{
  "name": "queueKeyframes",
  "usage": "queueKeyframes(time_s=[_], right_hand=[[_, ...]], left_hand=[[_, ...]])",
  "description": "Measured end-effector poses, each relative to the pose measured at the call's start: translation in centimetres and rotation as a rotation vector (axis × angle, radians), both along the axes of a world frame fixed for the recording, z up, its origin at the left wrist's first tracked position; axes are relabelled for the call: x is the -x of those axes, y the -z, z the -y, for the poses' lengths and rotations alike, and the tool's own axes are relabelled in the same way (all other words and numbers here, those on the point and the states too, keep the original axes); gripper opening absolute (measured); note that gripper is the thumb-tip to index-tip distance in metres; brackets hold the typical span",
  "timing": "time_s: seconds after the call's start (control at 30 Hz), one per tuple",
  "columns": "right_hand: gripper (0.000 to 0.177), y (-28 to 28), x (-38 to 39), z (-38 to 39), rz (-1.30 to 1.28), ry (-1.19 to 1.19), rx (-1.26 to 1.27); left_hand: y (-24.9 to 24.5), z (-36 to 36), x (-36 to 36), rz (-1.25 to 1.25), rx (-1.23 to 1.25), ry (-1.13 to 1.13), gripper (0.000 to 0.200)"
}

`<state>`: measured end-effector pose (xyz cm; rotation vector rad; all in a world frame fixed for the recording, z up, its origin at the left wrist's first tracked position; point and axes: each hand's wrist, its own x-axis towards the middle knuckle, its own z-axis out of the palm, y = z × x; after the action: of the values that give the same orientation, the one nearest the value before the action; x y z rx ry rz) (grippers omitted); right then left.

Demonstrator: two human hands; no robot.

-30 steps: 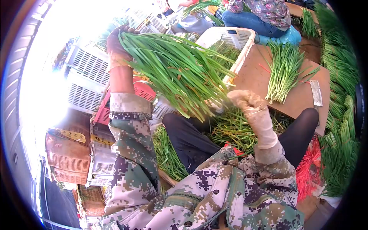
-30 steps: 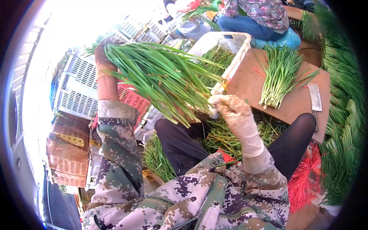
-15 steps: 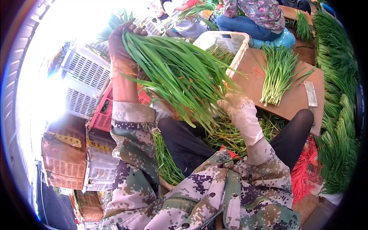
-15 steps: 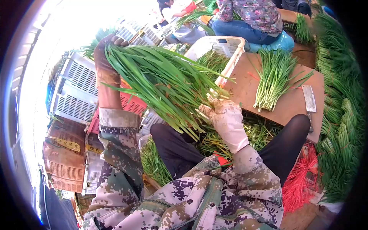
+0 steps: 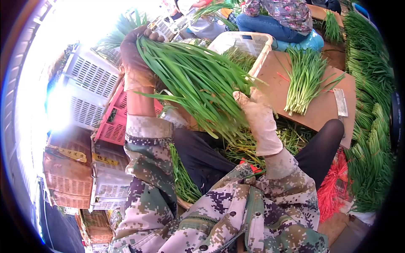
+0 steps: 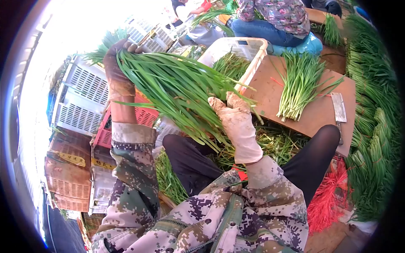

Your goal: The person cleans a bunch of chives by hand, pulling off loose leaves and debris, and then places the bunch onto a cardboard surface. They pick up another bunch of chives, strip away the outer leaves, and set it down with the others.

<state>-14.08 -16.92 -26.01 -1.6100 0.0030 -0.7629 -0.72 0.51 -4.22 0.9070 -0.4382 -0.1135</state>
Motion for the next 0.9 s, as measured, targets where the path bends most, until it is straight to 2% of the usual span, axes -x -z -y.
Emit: queueKeyframes(time_s=[0.03,0.07,0.13,0.2,0.27,0.4,0.47,0.5,0.53,0.6,0.63,0.67,0.73,0.77,0.87,0.9], right_hand=[[0.024,1.2,-0.3,0.2,0.063,0.048,0.199],[0.024,0.3,0.2,0.3,0.061,0.047,0.202],[0.023,-3.5,2.1,0.6,-0.122,-0.297,-0.677],[0.023,-4.7,3.1,1.2,-0.211,-0.334,-0.695],[0.024,-4.7,3.3,1.5,-0.187,-0.202,-0.412],[0.024,-4.0,3.0,3.0,-0.233,-0.194,-0.334],[0.023,-3.4,2.7,3.3,-0.187,-0.188,-0.512],[0.018,-4.4,3.1,3.4,-0.164,-0.357,-0.756],[0.018,-3.9,2.9,3.5,-0.167,-0.359,-0.756],[0.014,-3.3,2.8,3.8,-0.095,-0.553,-0.8],[0.014,-3.0,2.8,3.6,-0.077,-0.557,-0.95],[0.014,-2.9,3.1,3.8,-0.086,-0.559,-0.953],[0.016,-2.7,3.7,4.3,0.028,-0.894,-1.056],[0.017,-3.3,4.2,4.2,-0.027,-0.801,-1.02],[0.016,-1.8,4.5,5.4,-0.14,-0.814,-0.871],[0.016,-2.0,4.5,5.9,-0.36,-0.69,-0.667]], left_hand=[[0.3,-0.3,-0.8,0.032,0.043,0.053,0.015],[0.3,-0.2,-0.8,0.029,0.045,0.053,0.015],[0.5,-0.1,-0.5,-0.008,0.022,-0.045,0.013],[0.9,-0.5,-1.5,-0.032,0.01,-0.049,0.013],[1.1,-0.6,-1.9,-0.054,0.0,-0.053,0.013],[1.7,-1.3,-2.1,-0.074,-0.091,-0.025,0.014],[1.8,-1.7,-2.3,-0.021,-0.097,-0.012,0.015],[1.9,-1.9,-2.2,-0.018,-0.101,0.048,0.017],[1.8,-2.0,-2.2,-0.02,-0.102,0.046,0.017],[1.4,-1.9,-2.1,0.0,-0.112,-0.017,0.018],[1.4,-1.9,-2.1,-0.028,-0.124,-0.047,0.019],[1.6,-2.1,-2.2,-0.036,-0.125,-0.052,0.019],[1.8,-2.5,-2.5,-0.036,-0.105,-0.007,0.02],[1.9,-2.8,-2.9,-0.033,-0.116,-0.028,0.02],[1.9,-3.8,-4.2,-0.039,-0.078,-0.09,0.019],[1.7,-4.0,-4.1,-0.042,-0.078,-0.095,0.019]])
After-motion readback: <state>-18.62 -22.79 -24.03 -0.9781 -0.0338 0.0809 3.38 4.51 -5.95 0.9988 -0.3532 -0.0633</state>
